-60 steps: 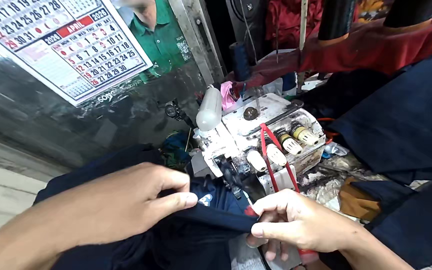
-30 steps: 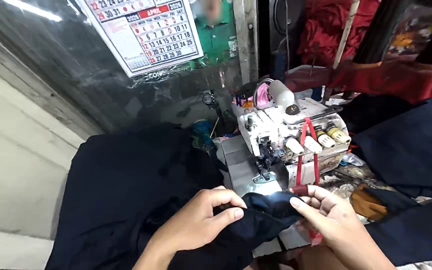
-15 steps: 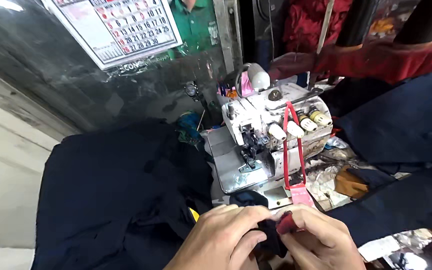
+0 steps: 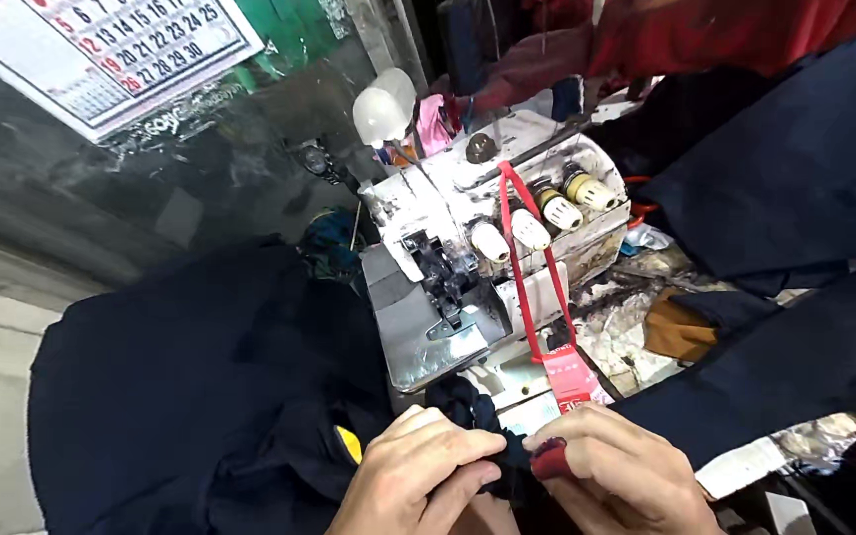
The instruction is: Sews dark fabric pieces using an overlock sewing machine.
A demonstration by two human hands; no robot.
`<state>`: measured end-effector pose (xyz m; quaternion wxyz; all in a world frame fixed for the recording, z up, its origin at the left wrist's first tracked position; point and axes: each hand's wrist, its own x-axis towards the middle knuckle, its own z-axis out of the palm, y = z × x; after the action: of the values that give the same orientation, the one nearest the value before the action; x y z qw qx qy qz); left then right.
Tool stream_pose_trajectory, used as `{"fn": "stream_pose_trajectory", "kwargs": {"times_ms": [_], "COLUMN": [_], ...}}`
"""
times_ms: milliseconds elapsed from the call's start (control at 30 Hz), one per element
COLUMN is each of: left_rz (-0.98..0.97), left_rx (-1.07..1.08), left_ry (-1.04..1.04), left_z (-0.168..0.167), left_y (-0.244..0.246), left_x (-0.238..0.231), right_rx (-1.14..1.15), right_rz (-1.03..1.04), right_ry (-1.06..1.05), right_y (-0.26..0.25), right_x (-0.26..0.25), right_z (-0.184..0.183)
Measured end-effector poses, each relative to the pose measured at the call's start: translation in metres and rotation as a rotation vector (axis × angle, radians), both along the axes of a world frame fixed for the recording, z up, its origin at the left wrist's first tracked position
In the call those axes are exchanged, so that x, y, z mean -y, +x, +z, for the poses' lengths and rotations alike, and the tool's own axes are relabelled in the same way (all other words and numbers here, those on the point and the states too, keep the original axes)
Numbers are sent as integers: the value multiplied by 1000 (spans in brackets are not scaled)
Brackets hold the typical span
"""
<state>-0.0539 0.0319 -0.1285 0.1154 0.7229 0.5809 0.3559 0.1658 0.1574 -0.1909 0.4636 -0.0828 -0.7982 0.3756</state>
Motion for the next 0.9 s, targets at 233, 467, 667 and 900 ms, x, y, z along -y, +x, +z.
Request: {"fn": "stream_pose_trajectory", "kwargs": {"times_ms": [233, 467, 667, 900], "left_rz": [34, 49, 108, 80], "left_rx": [28, 53, 55, 95], "left_ry": [12, 24, 50, -21], "left_z": [-9, -18, -11, -22], "left_y": [1, 3, 15, 5], "left_x": [6, 9, 3, -7], "right_rx": [33, 39, 64, 133], "right_rz": [55, 41, 16, -35], "right_ry": [125, 135, 122, -42], "right_y": [8, 10, 9, 9], "right_x": [-2, 2, -1, 1], "right_z": [5, -2, -4, 6]}}
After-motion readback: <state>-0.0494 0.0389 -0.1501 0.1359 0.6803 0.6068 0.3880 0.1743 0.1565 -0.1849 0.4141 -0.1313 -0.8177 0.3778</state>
